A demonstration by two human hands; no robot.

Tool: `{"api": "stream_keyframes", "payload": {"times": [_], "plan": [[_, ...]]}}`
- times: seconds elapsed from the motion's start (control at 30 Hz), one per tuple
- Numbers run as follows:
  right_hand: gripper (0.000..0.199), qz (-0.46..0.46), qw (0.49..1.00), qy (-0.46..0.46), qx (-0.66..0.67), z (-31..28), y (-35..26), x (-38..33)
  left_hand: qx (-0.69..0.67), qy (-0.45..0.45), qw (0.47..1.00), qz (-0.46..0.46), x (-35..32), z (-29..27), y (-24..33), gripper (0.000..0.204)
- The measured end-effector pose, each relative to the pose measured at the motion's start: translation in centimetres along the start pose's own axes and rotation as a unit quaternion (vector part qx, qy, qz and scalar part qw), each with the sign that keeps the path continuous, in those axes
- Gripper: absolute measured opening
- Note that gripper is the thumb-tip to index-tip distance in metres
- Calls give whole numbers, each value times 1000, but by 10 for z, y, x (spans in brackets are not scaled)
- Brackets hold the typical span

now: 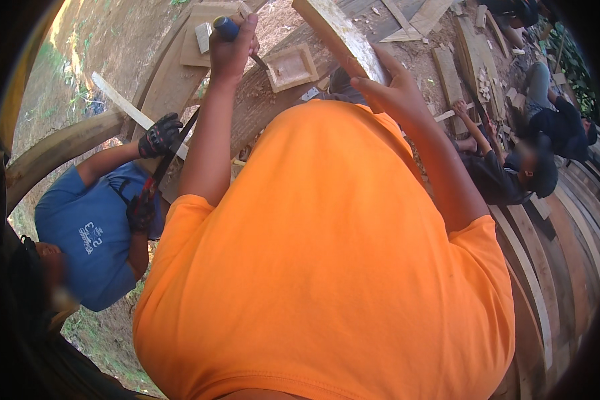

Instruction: The person carves a small wooden block using a chisel, removing shavings while holding the wood by hand and with the help of an assistant.

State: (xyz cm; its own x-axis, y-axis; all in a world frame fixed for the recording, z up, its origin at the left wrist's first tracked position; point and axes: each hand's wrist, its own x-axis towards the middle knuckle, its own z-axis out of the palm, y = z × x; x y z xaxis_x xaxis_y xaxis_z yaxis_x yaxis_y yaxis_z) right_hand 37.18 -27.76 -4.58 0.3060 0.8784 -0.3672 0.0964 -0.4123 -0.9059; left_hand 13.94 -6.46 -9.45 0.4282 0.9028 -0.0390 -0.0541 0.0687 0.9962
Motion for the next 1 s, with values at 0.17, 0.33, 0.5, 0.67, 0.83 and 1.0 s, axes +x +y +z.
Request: {"api": "stream_keyframes", "payload": {"times": [0.17, 0.33, 0.5, 0.67, 0.83, 1.0], "plan": [[83, 2, 1000, -6, 8, -2, 1, 1, 140, -22, 990, 20, 2, -2, -24, 37], [85, 14, 998, 30, -52, -2, 9, 4, 165, -17, 985, 42, 2, -2, -33, 39], [86, 19, 1000, 1, -9, -3, 1, 5, 133, -11, 991, 19, 1, 7, -23, 40], [85, 10, 1000, 10, -9, 0, 7, 7, 158, -2, 987, 17, 0, 7, -24, 48], [86, 7, 1000, 0, 1, 1, 5, 7, 157, -2, 987, 26, 0, 5, -24, 48], [85, -3, 1000, -8, -6, 2, 3, 4, 171, -9, 985, 18, -1, 3, -25, 46]]}}
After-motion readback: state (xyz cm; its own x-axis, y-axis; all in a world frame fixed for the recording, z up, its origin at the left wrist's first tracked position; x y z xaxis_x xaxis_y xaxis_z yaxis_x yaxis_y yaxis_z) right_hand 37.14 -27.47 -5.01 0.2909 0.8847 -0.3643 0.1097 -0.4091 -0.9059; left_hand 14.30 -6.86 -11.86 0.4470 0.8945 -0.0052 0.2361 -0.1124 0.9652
